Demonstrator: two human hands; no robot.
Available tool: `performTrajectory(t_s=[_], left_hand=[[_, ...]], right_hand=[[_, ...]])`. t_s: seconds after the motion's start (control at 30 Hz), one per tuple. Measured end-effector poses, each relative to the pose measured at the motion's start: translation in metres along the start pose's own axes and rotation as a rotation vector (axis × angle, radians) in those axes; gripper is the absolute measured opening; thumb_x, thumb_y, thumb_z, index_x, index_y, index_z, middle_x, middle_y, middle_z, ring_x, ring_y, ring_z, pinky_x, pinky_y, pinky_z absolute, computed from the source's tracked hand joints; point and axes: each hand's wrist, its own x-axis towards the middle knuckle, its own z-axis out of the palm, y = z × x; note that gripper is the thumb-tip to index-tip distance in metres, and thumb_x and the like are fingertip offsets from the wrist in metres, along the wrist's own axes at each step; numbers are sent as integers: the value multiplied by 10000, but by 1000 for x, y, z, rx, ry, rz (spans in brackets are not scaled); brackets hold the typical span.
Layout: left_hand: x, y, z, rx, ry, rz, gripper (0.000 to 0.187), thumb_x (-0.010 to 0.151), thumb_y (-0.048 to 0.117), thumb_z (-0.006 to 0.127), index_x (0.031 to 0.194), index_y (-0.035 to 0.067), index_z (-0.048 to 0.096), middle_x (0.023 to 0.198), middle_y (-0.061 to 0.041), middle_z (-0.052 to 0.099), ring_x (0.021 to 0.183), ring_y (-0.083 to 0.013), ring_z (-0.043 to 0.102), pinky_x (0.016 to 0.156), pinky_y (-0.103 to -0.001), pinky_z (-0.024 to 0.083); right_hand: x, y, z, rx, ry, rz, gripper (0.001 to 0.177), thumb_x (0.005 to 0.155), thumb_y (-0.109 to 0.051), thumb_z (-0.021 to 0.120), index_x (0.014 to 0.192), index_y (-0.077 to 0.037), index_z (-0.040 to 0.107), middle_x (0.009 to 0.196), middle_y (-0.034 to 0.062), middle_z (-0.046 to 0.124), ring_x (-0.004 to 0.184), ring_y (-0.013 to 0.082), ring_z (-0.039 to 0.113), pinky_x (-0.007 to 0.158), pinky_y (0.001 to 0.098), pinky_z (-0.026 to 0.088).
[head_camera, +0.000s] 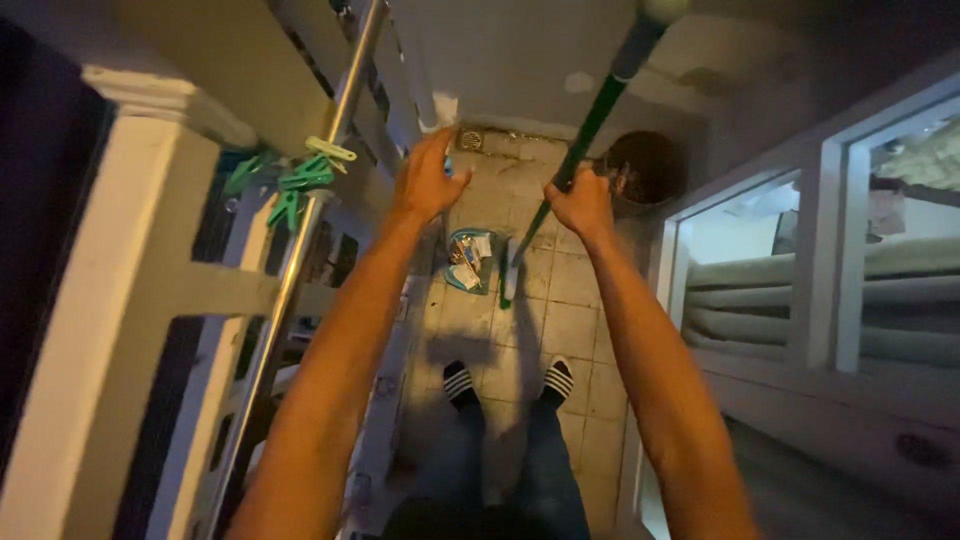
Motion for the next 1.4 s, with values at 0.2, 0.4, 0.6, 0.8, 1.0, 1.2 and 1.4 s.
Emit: performTrajectory(t_s=[0.2, 0.4, 0.6, 0.8, 1.0, 1.2, 1.4], left_hand=[[5, 55, -14, -101, -4, 246, 576, 1025, 259, 726, 1532, 133, 484, 1605, -152, 452, 1505, -356, 435, 1249, -475, 400], [7, 149, 3, -388, -91, 386, 706, 980, 358, 773, 1532, 85, 429, 1519, -229, 478, 1416, -402, 444, 1144, -510, 375], [-11, 191, 43, -605, -140, -11, 398, 1012, 368, 676, 1267, 62, 670, 973, -97, 759, 901, -178, 706, 803, -352, 570], [-30, 217, 82, -702, 64, 11, 309, 985, 212, 666, 1256, 64, 678, 952, -98, 737, 831, -150, 637, 751, -331, 534], [-53, 236, 111, -599, 57, -83, 398, 928, 83, 659, 1325, 66, 645, 999, -166, 746, 910, -207, 717, 832, -357, 551], [-69, 228, 125, -652, 120, -77, 383, 927, 26, 626, 1308, 51, 642, 1056, -161, 746, 970, -237, 756, 849, -348, 569], [-66, 217, 124, -787, 91, -136, 370, 927, -18, 593, 1291, 19, 648, 1070, -128, 763, 993, -210, 769, 848, -324, 587]], right_hand=[[-21, -11, -15, 122, 86, -51, 316, 897, -261, 747, 1149, -71, 748, 947, 145, 767, 827, 238, 754, 774, 405, 579], [-26, -16, -19, 318, 116, -134, 315, 886, -174, 692, 1158, -20, 722, 1022, 142, 776, 932, 222, 748, 836, 377, 564], [-50, -16, -30, 513, 157, -90, 345, 918, -242, 669, 1181, -22, 712, 1084, 122, 785, 987, 216, 748, 854, 380, 547], [-67, 13, -42, 410, 211, 35, 362, 921, -305, 702, 1133, -12, 716, 1050, 148, 764, 941, 252, 721, 800, 412, 539], [-35, 95, 10, 293, 435, -290, 369, 915, -299, 721, 1105, 16, 717, 1014, 206, 749, 923, 301, 709, 761, 447, 544], [-67, 71, -24, 427, 258, -233, 340, 966, -289, 652, 1116, 14, 688, 1003, 204, 751, 920, 304, 721, 772, 441, 544], [-77, 59, -27, 591, 108, -157, 316, 1028, -275, 569, 1129, 12, 653, 989, 202, 755, 917, 307, 736, 786, 433, 544]])
